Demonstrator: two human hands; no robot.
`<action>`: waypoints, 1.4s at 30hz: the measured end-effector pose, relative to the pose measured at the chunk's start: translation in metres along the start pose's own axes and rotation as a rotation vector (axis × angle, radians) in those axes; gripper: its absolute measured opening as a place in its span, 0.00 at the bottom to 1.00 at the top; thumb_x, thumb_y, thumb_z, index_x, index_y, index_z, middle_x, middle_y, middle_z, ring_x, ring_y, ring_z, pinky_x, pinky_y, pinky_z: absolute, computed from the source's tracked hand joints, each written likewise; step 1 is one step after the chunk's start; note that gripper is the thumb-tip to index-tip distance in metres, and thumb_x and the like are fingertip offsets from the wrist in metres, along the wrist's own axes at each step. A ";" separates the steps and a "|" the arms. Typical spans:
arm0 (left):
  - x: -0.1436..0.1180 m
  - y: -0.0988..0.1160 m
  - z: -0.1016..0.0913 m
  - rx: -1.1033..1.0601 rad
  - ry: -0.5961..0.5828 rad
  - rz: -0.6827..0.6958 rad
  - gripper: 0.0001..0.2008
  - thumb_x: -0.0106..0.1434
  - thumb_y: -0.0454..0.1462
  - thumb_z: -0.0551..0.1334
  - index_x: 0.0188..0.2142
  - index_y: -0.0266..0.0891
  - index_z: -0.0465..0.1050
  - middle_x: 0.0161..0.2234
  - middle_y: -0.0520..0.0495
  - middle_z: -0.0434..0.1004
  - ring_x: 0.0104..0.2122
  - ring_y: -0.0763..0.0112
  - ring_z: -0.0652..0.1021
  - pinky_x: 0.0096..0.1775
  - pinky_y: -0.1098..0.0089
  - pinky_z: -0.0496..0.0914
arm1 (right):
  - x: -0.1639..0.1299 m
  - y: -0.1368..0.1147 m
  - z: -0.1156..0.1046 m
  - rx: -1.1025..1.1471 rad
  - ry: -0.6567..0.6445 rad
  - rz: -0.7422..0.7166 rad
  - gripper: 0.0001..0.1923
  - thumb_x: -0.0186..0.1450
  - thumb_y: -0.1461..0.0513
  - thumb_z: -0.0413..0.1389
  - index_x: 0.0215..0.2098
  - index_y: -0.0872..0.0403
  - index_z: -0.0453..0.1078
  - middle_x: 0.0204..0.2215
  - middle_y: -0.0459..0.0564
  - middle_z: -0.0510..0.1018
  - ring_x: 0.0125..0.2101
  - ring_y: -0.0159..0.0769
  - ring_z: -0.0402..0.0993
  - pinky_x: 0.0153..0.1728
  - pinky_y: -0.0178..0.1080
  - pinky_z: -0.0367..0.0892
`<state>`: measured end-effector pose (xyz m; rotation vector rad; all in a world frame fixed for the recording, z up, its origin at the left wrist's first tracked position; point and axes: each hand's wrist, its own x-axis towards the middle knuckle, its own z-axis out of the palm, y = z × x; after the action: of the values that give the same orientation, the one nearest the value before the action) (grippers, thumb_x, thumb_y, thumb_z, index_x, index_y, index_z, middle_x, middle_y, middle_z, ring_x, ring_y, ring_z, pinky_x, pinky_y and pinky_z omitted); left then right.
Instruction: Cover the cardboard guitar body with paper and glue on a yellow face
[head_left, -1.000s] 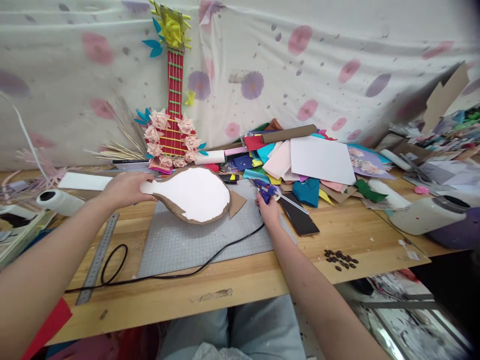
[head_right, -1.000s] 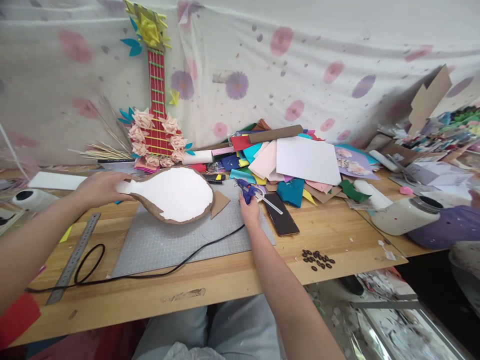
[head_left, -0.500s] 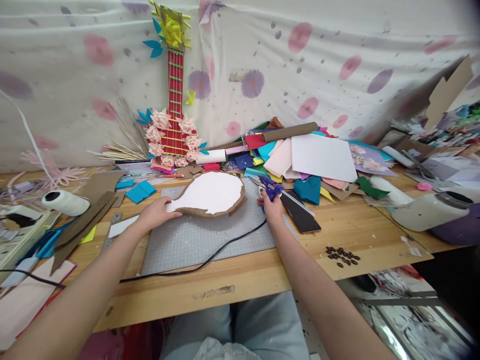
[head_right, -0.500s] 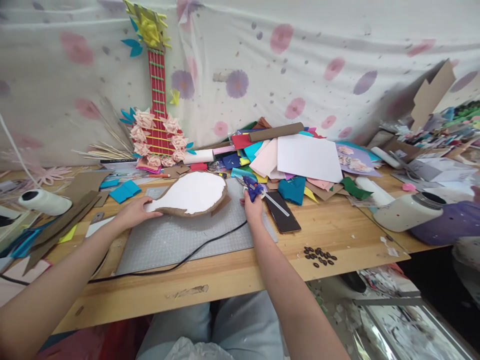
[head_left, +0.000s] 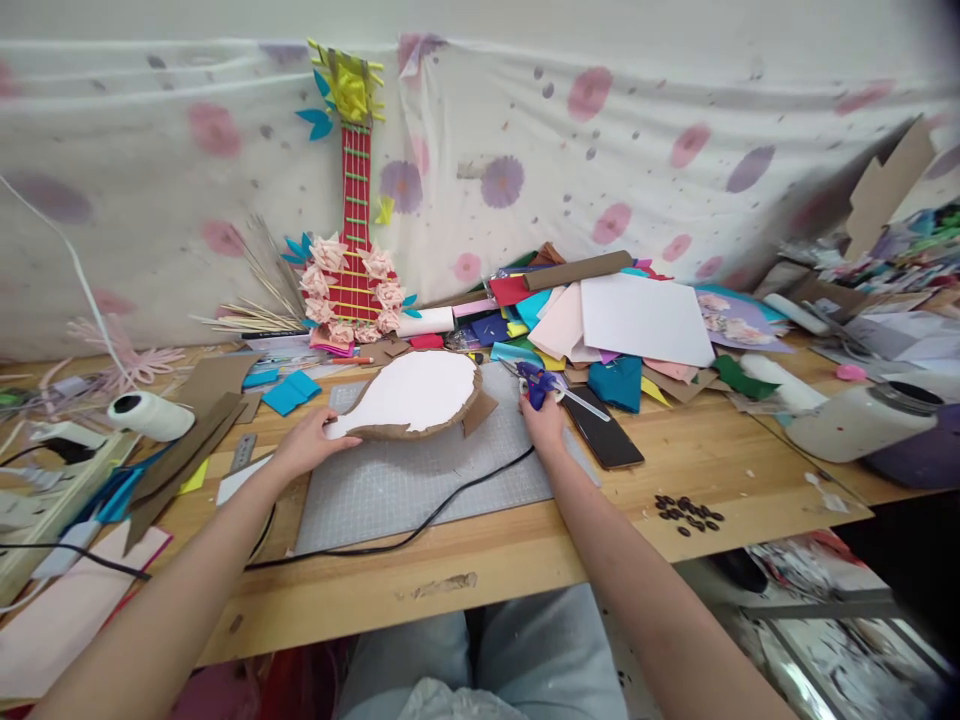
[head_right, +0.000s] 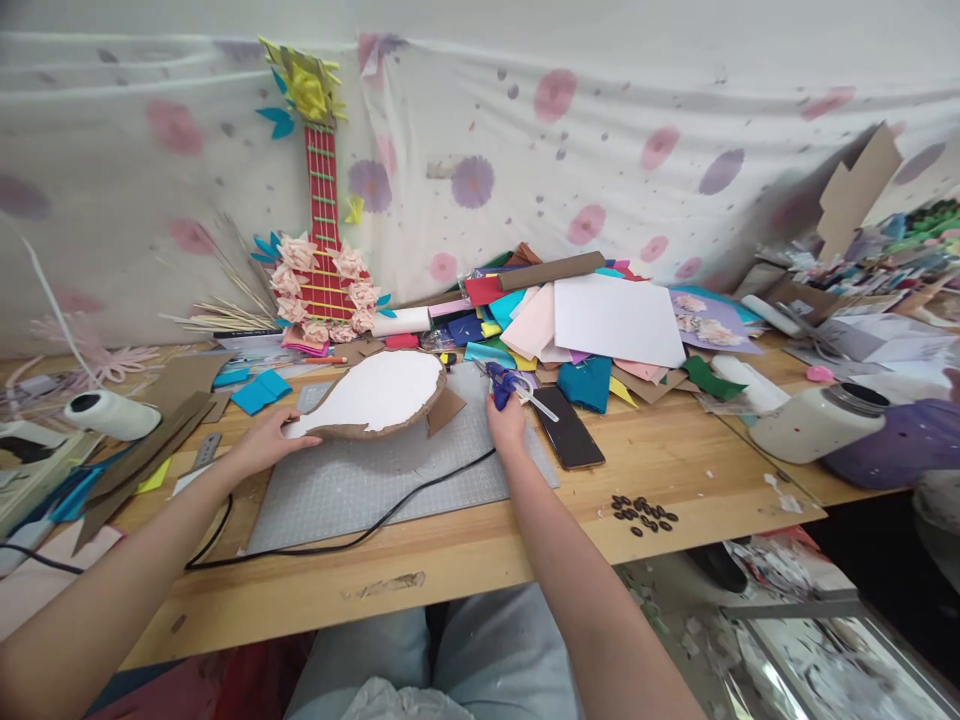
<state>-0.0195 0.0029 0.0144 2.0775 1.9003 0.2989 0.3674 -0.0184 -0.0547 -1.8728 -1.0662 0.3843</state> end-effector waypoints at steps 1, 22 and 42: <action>-0.002 0.000 -0.001 -0.001 0.003 -0.033 0.31 0.45 0.56 0.62 0.43 0.39 0.65 0.47 0.40 0.71 0.45 0.57 0.72 0.43 0.64 0.66 | -0.001 -0.002 -0.001 -0.065 -0.013 -0.014 0.17 0.58 0.54 0.51 0.40 0.57 0.66 0.33 0.57 0.77 0.35 0.46 0.74 0.36 0.44 0.67; -0.008 0.010 0.015 0.093 0.446 -0.191 0.29 0.52 0.55 0.58 0.47 0.39 0.64 0.47 0.37 0.68 0.47 0.51 0.70 0.45 0.57 0.64 | -0.035 -0.018 -0.006 -0.284 0.080 -0.457 0.14 0.60 0.55 0.51 0.40 0.57 0.62 0.39 0.59 0.70 0.43 0.46 0.64 0.47 0.47 0.59; -0.025 -0.067 -0.031 0.131 0.126 0.011 0.32 0.44 0.59 0.61 0.43 0.40 0.71 0.46 0.42 0.67 0.45 0.57 0.72 0.46 0.64 0.66 | -0.032 -0.087 0.024 -0.536 -0.431 -0.359 0.19 0.59 0.61 0.50 0.48 0.56 0.66 0.38 0.57 0.77 0.39 0.47 0.72 0.37 0.41 0.63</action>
<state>-0.0958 -0.0148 0.0204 2.2019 2.0319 0.3229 0.2887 -0.0127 0.0001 -2.0410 -1.9149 0.3162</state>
